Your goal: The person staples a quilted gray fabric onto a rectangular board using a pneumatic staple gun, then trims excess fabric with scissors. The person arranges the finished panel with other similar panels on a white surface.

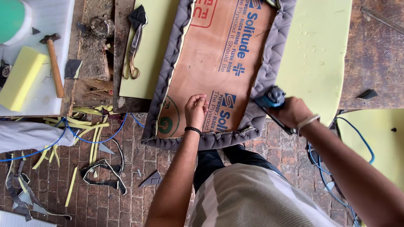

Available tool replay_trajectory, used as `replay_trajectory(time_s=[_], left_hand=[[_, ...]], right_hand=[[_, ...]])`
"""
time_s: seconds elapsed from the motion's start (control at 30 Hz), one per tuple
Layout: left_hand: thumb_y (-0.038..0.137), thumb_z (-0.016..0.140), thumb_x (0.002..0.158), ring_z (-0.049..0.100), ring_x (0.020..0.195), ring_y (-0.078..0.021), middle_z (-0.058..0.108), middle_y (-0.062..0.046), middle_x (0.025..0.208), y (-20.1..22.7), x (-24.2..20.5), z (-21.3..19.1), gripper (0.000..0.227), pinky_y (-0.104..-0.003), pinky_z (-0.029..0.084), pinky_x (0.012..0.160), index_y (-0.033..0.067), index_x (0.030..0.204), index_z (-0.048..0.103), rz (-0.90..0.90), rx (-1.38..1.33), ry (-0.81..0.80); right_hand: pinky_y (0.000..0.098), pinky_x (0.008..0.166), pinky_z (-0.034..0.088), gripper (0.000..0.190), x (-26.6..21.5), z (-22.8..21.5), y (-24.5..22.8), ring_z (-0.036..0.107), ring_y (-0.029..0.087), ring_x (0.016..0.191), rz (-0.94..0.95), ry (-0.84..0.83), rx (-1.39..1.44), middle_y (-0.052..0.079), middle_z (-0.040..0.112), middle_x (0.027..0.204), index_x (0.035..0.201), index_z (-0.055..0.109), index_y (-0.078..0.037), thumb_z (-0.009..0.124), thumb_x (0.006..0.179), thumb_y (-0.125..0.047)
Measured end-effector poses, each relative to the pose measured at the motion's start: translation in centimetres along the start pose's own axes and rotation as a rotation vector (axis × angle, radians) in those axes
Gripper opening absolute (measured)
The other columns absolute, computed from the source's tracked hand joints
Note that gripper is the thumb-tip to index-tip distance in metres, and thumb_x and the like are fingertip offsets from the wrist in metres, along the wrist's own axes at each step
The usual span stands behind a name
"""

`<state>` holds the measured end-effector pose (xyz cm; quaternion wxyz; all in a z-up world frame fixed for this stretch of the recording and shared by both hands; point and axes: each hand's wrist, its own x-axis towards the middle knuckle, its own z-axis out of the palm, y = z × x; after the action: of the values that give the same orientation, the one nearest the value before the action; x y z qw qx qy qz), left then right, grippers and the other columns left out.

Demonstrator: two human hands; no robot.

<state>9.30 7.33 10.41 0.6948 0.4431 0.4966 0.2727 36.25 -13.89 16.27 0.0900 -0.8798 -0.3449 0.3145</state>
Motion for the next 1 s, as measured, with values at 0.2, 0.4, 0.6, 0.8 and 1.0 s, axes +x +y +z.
replay_trajectory(time_s=[0.2,0.4,0.6,0.8,1.0], left_hand=[[0.009,0.058,0.099,0.055,0.057,-0.0067,0.067,-0.003,0.081,1.2,1.0,-0.8,0.014,-0.023,0.044,0.052,0.0051,0.105,0.070,-0.041,0.004,-0.071],[0.012,0.059,0.098,0.059,0.061,-0.0063,0.070,-0.002,0.084,2.7,2.1,-1.7,0.015,-0.022,0.047,0.055,0.0073,0.106,0.071,-0.061,0.131,-0.140],[0.013,0.059,0.098,0.060,0.064,-0.0067,0.071,-0.001,0.085,3.8,3.2,-2.8,0.015,-0.023,0.049,0.056,0.0081,0.106,0.071,-0.071,0.186,-0.220],[0.014,0.059,0.097,0.060,0.064,-0.0064,0.070,0.000,0.085,3.2,4.8,-2.3,0.015,-0.022,0.049,0.057,0.0087,0.107,0.070,-0.090,0.230,-0.381],[0.015,0.060,0.098,0.061,0.062,-0.0063,0.070,-0.001,0.083,2.6,6.0,-1.6,0.013,-0.022,0.048,0.055,0.0083,0.104,0.070,-0.107,0.244,-0.460]], right_hand=[[0.0456,0.081,0.060,0.052,-3.3,2.2,-1.0,0.077,0.038,0.081,-0.031,-0.018,0.058,0.023,0.077,0.088,0.103,0.078,-0.002,0.077,0.078,-0.048],[0.0453,0.077,0.061,0.053,-6.5,4.6,-2.1,0.075,0.039,0.078,0.074,-0.060,-0.050,0.024,0.075,0.081,0.096,0.079,-0.001,0.081,0.079,-0.050],[0.0437,0.076,0.061,0.057,-10.2,8.2,-3.0,0.075,0.036,0.076,0.232,-0.029,-0.053,0.021,0.075,0.081,0.094,0.080,-0.001,0.081,0.081,-0.057],[0.0441,0.072,0.060,0.045,-14.8,10.0,-1.3,0.077,0.030,0.072,0.286,0.193,0.363,0.017,0.077,0.081,0.095,0.080,-0.004,0.079,0.077,-0.045],[0.0424,0.073,0.060,0.052,-14.4,13.4,-1.2,0.074,0.035,0.076,0.430,0.229,0.149,0.023,0.075,0.082,0.095,0.078,0.002,0.084,0.079,-0.047]])
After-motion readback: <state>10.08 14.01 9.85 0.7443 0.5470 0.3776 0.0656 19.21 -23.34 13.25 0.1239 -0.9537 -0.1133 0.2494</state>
